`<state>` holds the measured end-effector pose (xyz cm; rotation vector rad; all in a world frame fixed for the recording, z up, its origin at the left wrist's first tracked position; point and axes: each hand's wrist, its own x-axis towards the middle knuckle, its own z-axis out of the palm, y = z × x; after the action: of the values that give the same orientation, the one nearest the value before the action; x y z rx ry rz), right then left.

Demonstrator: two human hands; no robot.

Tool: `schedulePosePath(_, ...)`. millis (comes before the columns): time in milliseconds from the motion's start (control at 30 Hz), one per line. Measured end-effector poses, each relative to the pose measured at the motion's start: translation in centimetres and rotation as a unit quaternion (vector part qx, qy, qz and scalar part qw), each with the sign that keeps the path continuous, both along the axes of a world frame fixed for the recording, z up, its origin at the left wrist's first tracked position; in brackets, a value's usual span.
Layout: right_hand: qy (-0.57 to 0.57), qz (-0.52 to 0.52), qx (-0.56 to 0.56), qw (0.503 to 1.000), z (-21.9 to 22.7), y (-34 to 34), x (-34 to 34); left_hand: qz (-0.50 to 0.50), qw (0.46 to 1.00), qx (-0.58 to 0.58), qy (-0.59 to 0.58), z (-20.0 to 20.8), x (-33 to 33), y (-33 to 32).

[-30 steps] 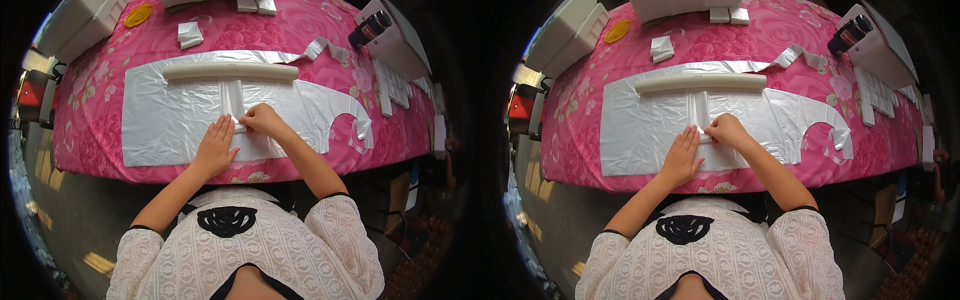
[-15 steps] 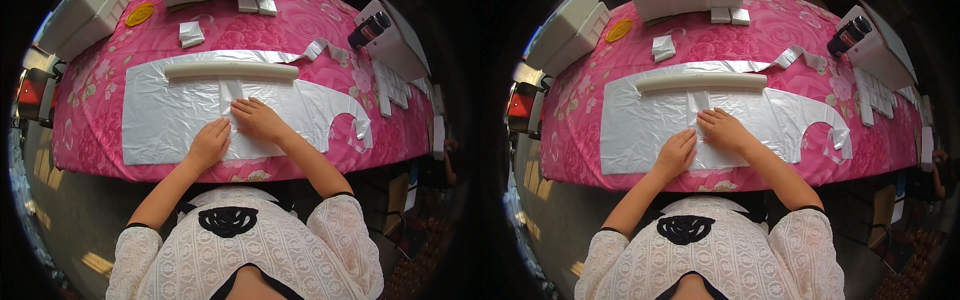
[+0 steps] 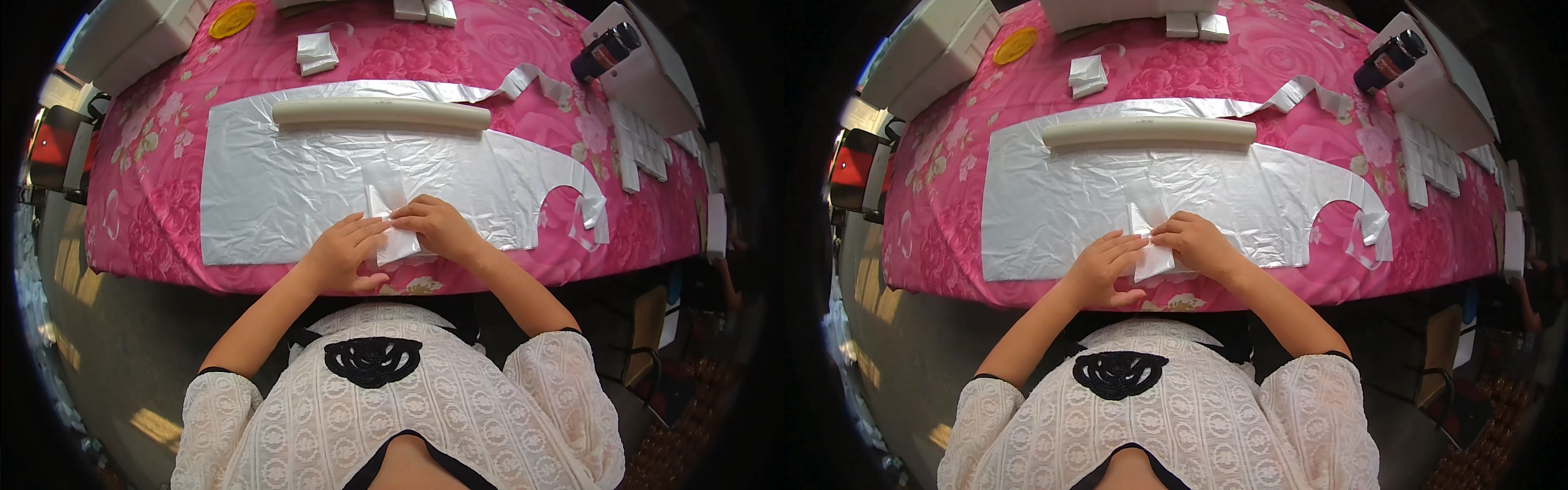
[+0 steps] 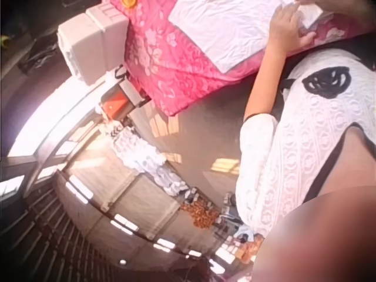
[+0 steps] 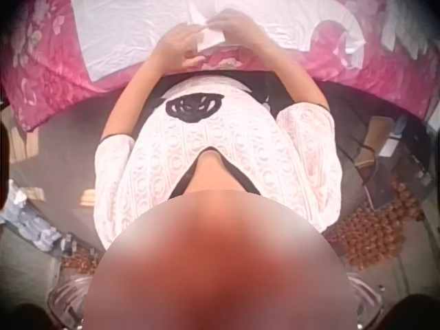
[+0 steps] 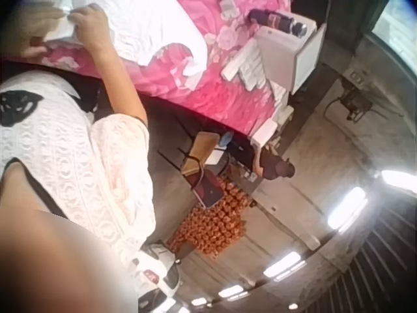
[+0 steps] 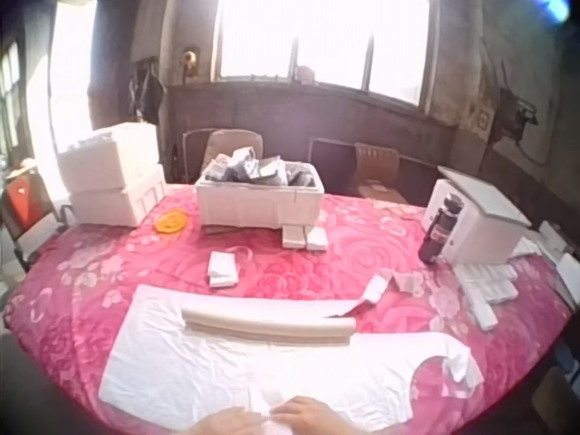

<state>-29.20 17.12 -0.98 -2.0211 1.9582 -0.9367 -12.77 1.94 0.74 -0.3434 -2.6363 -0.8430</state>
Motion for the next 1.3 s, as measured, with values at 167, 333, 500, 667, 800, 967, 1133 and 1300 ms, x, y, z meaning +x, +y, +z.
schedulePosePath(167, -0.105, -0.092, 0.023, 0.990, -0.2, 0.4, 0.3, 0.051, 0.997, -0.003, -0.054, -1.9, 0.4, 0.0)
schedulePosePath(333, -0.242, -0.257, 0.176, 0.919, 1.3, -2.1, -0.1, 0.279, 0.920, 0.226, -0.154, -1.9, -1.9, 1.1)
schedulePosePath(500, -0.208, -0.306, 0.276, 0.887, 1.5, -4.2, -1.2, 0.334, 0.882, 0.284, -0.172, -2.0, -4.2, -0.4)
schedulePosePath(667, -0.215, -0.318, 0.294, 0.876, 1.7, -4.5, -1.4, 0.340, 0.905, 0.200, -0.160, -0.5, -4.1, -0.2)
schedulePosePath(800, -0.226, -0.314, 0.303, 0.871, 1.7, -4.5, -1.5, 0.214, 0.971, -0.108, -0.004, -1.8, -4.1, 0.1)
schedulePosePath(967, -0.190, -0.310, 0.283, 0.888, 1.5, -4.4, -1.2, 0.207, 0.959, -0.114, -0.155, -3.8, -4.8, 1.8)
schedulePosePath(1133, -0.120, -0.328, 0.240, 0.906, 2.1, -3.8, 0.7, 0.188, 0.953, -0.118, -0.208, -3.6, -4.5, 2.0)
schedulePosePath(1300, -0.004, -0.310, 0.307, 0.900, 2.9, -2.5, 0.3, 0.194, 0.957, -0.128, -0.175, -4.0, -4.5, 1.7)
